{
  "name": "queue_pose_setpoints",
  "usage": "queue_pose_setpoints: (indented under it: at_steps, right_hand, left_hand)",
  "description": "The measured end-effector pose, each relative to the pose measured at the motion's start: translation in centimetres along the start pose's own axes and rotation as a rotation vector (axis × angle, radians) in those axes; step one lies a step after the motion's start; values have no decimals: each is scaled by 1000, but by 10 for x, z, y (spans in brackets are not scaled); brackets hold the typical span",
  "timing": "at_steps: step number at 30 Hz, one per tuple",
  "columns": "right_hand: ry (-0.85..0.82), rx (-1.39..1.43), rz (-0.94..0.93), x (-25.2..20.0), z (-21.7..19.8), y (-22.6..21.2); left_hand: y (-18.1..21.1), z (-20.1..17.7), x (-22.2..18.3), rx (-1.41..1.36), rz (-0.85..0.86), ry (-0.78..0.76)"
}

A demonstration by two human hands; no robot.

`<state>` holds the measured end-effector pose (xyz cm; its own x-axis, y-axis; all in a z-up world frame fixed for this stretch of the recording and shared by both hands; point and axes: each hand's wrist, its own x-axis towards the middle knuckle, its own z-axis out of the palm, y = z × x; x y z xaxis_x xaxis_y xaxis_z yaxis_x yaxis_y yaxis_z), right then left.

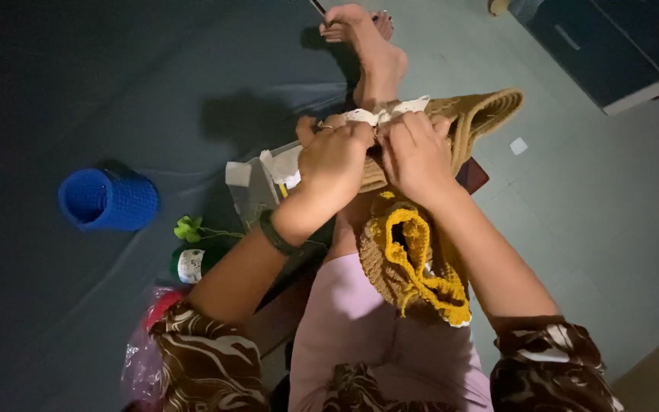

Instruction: Attaching decorative crocheted elements and tassels to a woven straw bag

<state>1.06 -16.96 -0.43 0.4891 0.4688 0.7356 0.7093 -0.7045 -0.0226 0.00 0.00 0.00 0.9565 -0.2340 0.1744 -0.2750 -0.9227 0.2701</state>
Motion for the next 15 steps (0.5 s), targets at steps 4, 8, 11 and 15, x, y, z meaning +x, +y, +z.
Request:
queue_pose_setpoints:
  at_steps: [4,8,11,15]
  right_hand:
    - [18,92,-46,1,-3,3]
    - [-12,16,-235,10,-11,10]
    - [15,-53,-395,19,-16,19]
    - [46,-110,-576,23,-18,23]
  left_hand:
    - [-27,-8,13,-127,118,-82]
    - [-52,-1,28,-629,98,-311]
    - [-59,11,38,-739,100,-388]
    - [-66,19,44,-755,113,-455]
